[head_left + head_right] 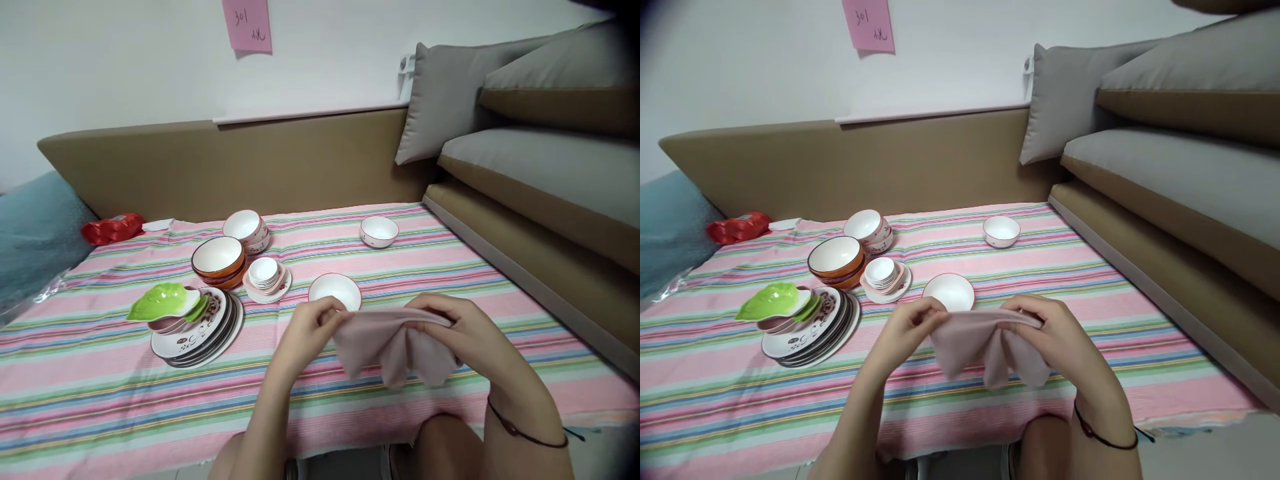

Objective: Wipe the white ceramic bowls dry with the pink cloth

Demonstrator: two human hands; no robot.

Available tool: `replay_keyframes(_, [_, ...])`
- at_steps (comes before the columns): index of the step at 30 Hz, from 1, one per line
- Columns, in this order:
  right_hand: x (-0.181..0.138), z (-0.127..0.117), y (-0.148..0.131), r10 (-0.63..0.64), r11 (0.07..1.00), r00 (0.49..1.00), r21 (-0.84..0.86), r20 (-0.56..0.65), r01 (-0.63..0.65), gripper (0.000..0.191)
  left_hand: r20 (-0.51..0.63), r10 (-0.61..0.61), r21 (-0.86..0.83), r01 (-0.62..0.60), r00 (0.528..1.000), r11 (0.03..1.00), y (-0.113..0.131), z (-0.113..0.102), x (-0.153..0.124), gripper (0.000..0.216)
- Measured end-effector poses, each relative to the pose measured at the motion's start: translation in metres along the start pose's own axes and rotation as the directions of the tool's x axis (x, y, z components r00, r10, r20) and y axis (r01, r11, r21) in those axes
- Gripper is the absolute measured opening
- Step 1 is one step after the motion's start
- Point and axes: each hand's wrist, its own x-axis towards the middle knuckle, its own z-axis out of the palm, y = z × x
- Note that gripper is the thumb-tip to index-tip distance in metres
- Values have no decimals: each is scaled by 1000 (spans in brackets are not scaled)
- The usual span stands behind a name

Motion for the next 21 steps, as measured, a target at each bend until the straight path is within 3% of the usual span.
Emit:
replay_keyframes(3, [-1,3,-2,1,1000,1000,-3,30,-1,18,-259,41,221,18,965,975,1,-12,-1,24])
replay_keyframes(4, [-1,6,-5,15,1000,998,-5,67,-14,17,-292,84,252,-8,953,968,4,-11,-3,23])
replay_keyframes(5, [0,10,-9,33,999,993,-4,113,-33,16,-266,132,247,-64,955,967,10,-9,-6,20])
replay_keyframes(7, [1,18,-16,60,998,977,-1,205,-61,14,-69,187,108,-179,980,978,21,0,-11,23])
replay_keyframes(9, [2,22,-21,54,998,966,15,251,-60,15,151,129,-52,-123,980,991,29,11,-15,50])
replay_keyframes(11, [3,22,-20,46,997,970,46,240,-58,17,274,64,-110,-35,960,993,32,17,-16,47])
replay_keyframes(14, [1,16,-10,80,981,967,152,244,-120,25,257,9,-156,33,966,987,28,15,-14,26])
replay_keyframes(16, [1,11,0,91,959,939,226,332,-173,31,183,-20,-286,73,983,955,23,9,-13,27])
replay_keyframes(19, [3,10,12,45,945,923,284,382,-164,29,130,-78,-592,141,988,793,14,3,-13,30])
replay_keyframes(21, [6,12,18,29,925,966,360,256,-124,26,149,-100,-741,178,984,648,8,4,-12,31])
